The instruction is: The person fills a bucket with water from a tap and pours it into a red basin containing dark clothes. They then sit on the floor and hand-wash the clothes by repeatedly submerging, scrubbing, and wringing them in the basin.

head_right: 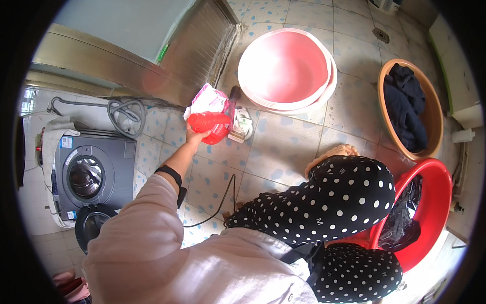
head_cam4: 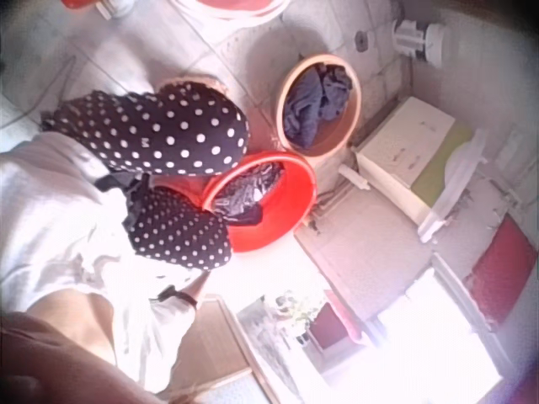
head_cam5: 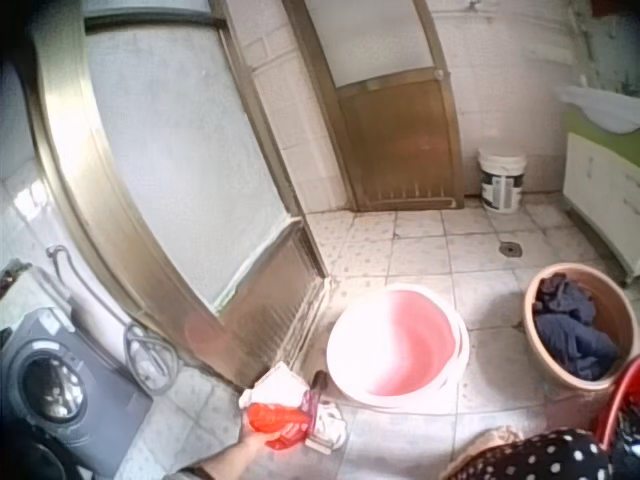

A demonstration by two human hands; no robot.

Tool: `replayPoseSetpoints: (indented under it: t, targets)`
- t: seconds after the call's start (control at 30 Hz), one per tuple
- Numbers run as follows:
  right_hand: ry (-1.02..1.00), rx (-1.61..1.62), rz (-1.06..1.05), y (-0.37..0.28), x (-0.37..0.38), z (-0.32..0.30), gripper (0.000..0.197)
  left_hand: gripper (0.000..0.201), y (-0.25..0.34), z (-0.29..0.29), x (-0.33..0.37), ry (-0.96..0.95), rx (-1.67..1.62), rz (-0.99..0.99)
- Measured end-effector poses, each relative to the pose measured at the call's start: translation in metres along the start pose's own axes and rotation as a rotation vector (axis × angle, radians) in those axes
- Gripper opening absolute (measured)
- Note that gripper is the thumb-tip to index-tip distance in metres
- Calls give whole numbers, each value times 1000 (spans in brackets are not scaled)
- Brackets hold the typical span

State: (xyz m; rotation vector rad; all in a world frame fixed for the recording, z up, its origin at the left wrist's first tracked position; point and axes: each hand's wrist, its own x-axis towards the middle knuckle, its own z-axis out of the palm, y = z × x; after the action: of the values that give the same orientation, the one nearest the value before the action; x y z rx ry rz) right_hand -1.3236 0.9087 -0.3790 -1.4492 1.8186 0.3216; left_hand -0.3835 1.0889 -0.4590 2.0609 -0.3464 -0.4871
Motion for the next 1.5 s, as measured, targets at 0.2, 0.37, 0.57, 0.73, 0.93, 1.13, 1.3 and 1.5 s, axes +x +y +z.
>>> replayPoseSetpoints:
  t: [0.2, 0.37, 0.57, 0.73, 0.93, 1.13, 1.3, 1.5]
  targets:
    - [10, -2, -39, -14, 7, -32, 44, 68, -50, 5, -34, 92, 505, -78]
    - [-3, -12, -71, -31, 19, -57, 44, 63, -79, 23, -112, 61, 200, -32]
    - [-9, -14, -116, -37, 37, -82, 43, 69, -55, 52, -191, -80, 72, -25]
    - [-37, -23, -201, -38, 57, -109, 43, 79, -5, 104, -158, -298, 236, 135]
    - [59, -53, -164, -48, 53, -137, 47, 75, 58, 95, -67, -376, 777, 559]
    - [48, 21, -94, -53, 29, -131, 41, 65, 90, 33, 60, 457, 1039, 304]
    - [43, -7, -94, -47, 23, -115, 40, 39, 79, 12, 62, 46, 1075, -107]
    - [22, -39, -132, -24, 28, -110, 40, 18, 70, 32, 10, -102, 1106, 95]
